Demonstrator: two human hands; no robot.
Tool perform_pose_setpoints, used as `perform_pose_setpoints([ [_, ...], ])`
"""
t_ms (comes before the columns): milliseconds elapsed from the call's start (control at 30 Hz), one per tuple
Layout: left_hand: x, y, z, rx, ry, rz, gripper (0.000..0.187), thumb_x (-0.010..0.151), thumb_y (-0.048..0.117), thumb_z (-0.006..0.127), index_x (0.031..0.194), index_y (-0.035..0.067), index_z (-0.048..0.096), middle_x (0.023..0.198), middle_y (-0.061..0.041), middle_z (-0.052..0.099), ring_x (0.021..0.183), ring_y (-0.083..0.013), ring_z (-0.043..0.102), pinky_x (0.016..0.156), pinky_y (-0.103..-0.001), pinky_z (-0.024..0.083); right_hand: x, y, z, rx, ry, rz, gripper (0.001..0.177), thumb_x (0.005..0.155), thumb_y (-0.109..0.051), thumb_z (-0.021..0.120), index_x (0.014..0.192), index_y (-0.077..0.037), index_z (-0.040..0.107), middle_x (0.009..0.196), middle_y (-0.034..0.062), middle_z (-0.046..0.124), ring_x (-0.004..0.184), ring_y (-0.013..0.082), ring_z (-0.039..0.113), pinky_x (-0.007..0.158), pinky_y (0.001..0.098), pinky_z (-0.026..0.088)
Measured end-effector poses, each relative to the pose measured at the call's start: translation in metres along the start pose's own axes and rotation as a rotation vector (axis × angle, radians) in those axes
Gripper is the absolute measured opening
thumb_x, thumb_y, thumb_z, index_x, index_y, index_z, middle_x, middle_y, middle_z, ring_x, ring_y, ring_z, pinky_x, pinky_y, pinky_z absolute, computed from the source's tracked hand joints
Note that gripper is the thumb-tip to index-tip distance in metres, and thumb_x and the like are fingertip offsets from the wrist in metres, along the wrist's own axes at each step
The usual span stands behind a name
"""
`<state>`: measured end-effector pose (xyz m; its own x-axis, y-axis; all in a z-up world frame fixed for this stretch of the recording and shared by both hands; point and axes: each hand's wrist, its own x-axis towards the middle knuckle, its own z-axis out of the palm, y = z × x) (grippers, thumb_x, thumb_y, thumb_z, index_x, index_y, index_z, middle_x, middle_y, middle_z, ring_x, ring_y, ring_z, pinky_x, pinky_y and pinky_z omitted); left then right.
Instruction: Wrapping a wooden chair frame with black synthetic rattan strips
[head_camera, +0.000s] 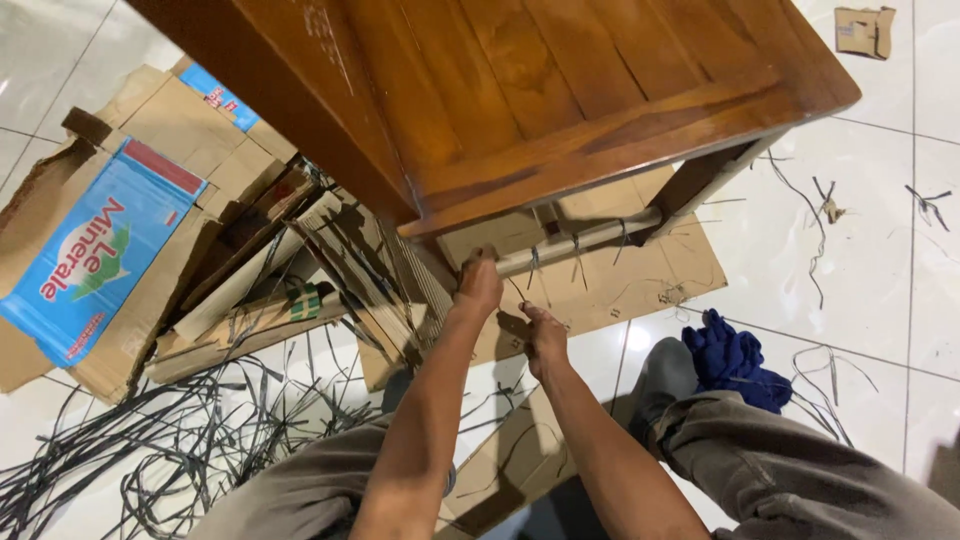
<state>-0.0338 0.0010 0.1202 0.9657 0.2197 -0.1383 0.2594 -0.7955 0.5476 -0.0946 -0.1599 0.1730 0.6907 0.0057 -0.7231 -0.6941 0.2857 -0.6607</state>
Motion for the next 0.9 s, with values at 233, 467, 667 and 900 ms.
perform_pose_setpoints([
  [233, 0.021, -0.015, 0.026, -0.167, -0.153, -0.225, 0.028, 0.090, 0.013, 0.060, 0.114, 0.000, 0.065, 0.116, -0.023, 0.067, 0.113, -0.0437, 0.068, 0.093, -0.052, 0.059, 0.037, 0.003, 0.041, 0.100, -0.072, 0.037, 0.011, 0.097, -0.021, 0.067, 0.101, -0.012, 0.073, 0.064, 0.0002, 0.040, 0.048, 0.0145, 0.049, 0.045, 0.0230, 0.038],
  [467, 0.024, 0.041, -0.044, -0.277, -0.363, -0.670, 0.062, 0.093, 0.040, 0.045, 0.143, 0.005, 0.057, 0.150, -0.016, 0.055, 0.142, -0.0288, 0.050, 0.122, -0.039, 0.037, 0.076, 0.011, 0.047, 0.053, -0.133, 0.037, 0.017, 0.098, -0.018, 0.062, 0.084, -0.011, 0.066, 0.057, 0.0038, 0.047, 0.044, 0.0171, 0.044, 0.042, 0.0290, 0.039],
  [667, 0.070, -0.071, 0.110, 0.527, -0.123, -0.050, 0.030, 0.086, 0.044, 0.067, 0.088, 0.015, 0.073, 0.085, -0.006, 0.071, 0.081, -0.0215, 0.073, 0.064, -0.038, 0.058, 0.037, -0.022, 0.050, -0.026, -0.171, 0.049, 0.017, 0.093, -0.016, 0.063, 0.078, -0.015, 0.056, 0.057, -0.0022, 0.038, 0.045, 0.0120, 0.037, 0.043, 0.0231, 0.034],
  [900, 0.027, -0.024, 0.049, -0.019, -0.244, -0.401, 0.045, 0.099, 0.029, 0.040, 0.117, 0.003, 0.072, 0.120, -0.023, 0.072, 0.121, -0.0367, 0.067, 0.100, -0.046, 0.053, 0.032, -0.023, 0.054, -0.038, -0.203, 0.062, 0.014, 0.094, -0.013, 0.057, 0.080, -0.011, 0.059, 0.056, -0.0025, 0.034, 0.046, 0.0111, 0.033, 0.044, 0.0238, 0.032],
])
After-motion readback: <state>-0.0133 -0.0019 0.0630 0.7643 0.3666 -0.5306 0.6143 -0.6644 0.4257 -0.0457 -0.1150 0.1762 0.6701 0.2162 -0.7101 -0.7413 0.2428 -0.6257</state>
